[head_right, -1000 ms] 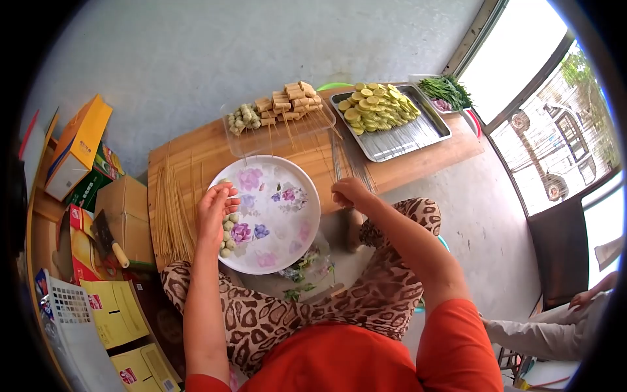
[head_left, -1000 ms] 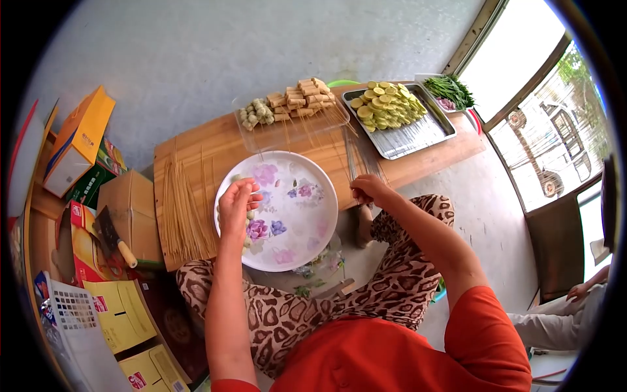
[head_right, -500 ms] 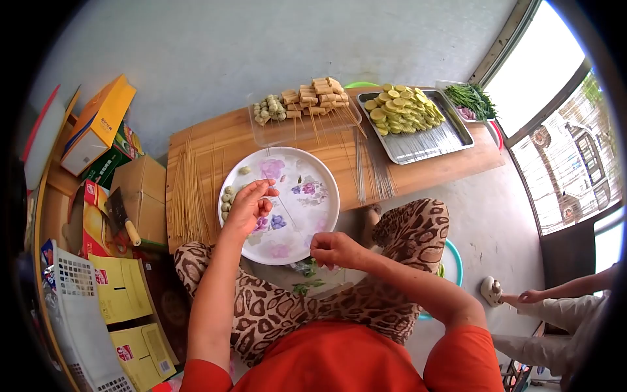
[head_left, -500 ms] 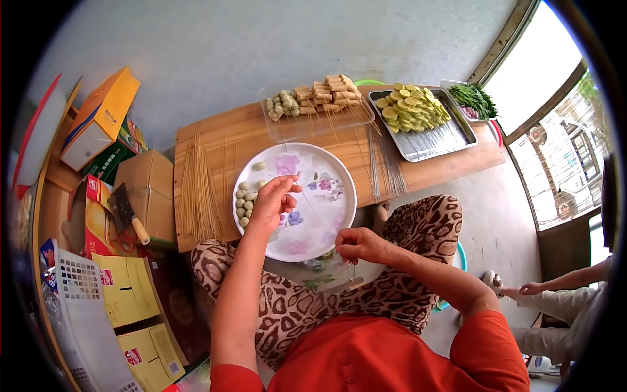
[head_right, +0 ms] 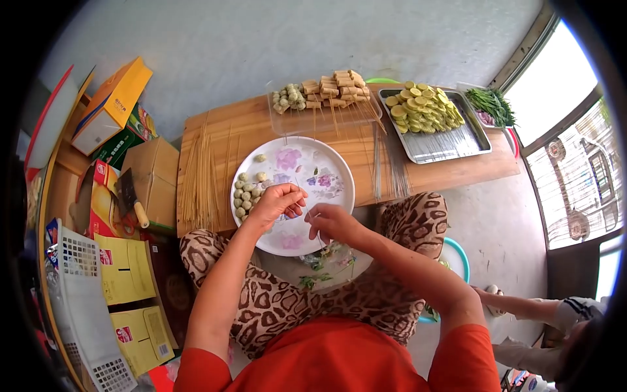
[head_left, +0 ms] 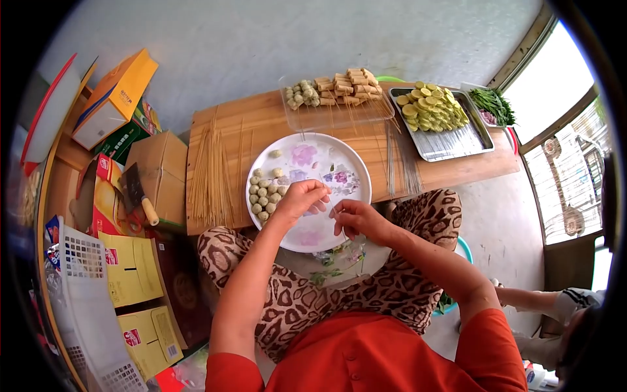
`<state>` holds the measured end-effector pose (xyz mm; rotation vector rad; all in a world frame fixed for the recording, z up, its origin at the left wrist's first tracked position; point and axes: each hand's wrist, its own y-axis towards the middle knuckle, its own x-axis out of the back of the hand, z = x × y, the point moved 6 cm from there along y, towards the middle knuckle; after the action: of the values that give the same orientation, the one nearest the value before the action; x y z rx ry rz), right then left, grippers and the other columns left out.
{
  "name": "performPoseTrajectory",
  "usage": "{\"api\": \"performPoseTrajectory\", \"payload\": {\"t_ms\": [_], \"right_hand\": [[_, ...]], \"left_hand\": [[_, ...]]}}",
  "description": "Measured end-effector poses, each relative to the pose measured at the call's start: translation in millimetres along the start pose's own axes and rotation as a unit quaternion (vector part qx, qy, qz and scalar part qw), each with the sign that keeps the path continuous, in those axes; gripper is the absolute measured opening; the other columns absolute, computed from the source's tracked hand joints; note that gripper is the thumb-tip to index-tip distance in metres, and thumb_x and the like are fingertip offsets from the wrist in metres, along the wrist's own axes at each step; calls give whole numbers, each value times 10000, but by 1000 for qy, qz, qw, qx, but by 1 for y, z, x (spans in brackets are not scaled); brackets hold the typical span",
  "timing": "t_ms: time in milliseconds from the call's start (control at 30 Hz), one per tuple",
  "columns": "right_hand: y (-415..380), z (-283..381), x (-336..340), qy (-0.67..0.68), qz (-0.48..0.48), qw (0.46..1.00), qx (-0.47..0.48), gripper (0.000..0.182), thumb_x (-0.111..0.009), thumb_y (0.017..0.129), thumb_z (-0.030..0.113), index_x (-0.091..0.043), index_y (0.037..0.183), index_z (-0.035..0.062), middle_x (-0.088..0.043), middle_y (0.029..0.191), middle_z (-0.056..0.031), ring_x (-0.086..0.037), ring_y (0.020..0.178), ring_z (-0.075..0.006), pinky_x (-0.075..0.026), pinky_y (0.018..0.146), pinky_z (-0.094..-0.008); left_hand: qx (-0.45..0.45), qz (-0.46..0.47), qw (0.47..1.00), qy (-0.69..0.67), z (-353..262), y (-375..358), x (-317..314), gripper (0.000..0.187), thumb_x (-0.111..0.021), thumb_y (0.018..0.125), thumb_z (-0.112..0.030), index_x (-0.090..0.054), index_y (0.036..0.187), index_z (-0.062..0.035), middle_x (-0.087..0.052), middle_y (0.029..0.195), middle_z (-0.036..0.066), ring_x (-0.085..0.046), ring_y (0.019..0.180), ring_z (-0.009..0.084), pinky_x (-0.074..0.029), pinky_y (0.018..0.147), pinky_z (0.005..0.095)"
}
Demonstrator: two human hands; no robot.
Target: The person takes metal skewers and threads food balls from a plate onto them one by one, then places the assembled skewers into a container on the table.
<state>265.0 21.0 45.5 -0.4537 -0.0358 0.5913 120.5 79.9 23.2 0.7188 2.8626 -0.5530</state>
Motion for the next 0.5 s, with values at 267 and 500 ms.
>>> {"api": "performPoseTrajectory", "payload": {"t_ms": [267,500], "right_hand": [[12,-18,30,84,-105,991,14,197,-509,894,165,-578,993,11,-603,638,-78,-475,464,-92,-353,434,-223],[10,7,15,90,-99,990,36,180,-488,906,160,-582,978,25,-532,585,-37,-415,442,-90,-332,432,-219]], "left_hand": [[-86,-232,949,195,-18,1,54,165,-570,837,-152,-642,924,-33,-627,743,42,-600,643,103,-469,573,249],[-131,-237,873,405,-12,11,42,178,-599,801,-126,-632,943,-24,-603,959,148,-612,826,293,-481,737,358]]}}
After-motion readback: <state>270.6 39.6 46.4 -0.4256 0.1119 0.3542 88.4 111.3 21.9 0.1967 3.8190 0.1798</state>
